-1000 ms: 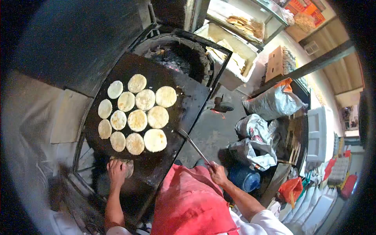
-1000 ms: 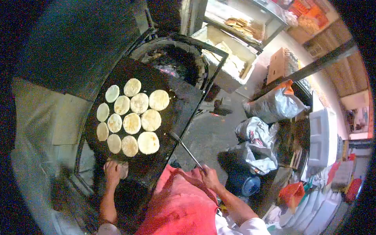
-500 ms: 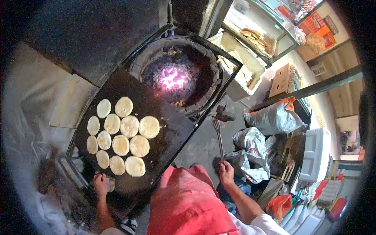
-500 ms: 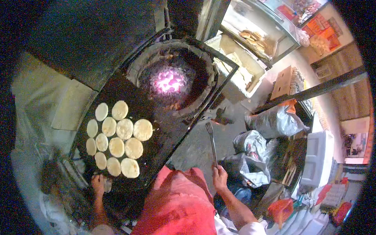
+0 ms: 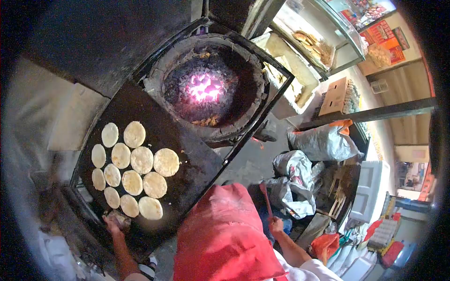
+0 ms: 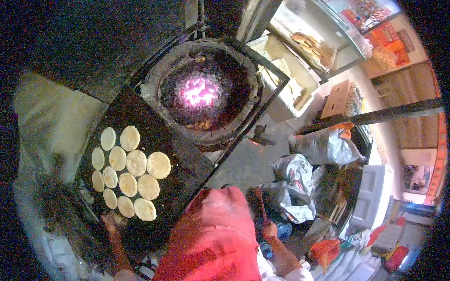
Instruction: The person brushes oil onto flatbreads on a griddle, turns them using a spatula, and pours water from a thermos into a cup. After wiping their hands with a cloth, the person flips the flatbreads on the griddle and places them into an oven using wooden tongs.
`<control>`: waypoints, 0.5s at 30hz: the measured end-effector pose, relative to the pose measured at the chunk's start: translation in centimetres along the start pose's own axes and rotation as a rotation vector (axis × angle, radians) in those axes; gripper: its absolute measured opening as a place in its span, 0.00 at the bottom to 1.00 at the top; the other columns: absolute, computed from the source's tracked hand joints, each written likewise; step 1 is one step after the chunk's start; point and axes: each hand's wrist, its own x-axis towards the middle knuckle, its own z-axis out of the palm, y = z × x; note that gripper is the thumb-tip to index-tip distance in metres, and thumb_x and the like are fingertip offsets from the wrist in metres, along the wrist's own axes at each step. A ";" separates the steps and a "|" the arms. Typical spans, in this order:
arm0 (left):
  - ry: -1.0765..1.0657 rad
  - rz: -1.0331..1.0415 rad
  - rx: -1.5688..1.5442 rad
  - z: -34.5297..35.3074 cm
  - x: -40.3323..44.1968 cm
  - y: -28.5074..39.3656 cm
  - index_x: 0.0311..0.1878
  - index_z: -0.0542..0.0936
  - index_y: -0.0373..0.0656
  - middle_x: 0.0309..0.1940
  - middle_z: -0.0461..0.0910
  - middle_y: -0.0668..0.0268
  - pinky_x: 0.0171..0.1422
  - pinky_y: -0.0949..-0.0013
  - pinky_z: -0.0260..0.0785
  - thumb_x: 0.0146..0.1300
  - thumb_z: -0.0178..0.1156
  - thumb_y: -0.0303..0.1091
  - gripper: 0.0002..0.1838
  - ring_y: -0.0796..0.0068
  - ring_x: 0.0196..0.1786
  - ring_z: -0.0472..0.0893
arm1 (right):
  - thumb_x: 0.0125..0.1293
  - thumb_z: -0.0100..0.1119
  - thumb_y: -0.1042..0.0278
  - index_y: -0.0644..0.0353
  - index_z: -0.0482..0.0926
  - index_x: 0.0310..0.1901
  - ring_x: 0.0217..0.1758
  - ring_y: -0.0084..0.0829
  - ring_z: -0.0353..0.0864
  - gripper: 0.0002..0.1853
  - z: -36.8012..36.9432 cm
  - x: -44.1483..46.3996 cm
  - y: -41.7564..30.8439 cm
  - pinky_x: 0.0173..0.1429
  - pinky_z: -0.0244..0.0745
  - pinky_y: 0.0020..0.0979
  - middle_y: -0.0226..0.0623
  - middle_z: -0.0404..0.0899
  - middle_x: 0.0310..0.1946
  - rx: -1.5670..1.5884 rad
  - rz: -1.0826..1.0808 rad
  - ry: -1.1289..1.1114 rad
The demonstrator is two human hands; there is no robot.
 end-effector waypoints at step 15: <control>-0.165 -0.259 -0.283 13.3 -12.5 4.5 0.74 0.63 0.48 0.71 0.66 0.60 0.74 0.43 0.58 0.66 0.35 0.75 0.46 0.48 0.69 0.67 | 0.67 0.59 0.66 0.58 0.80 0.34 0.19 0.19 0.69 0.06 -2.0 13.7 8.7 0.22 0.62 0.26 0.23 0.72 0.20 0.327 -0.226 -0.201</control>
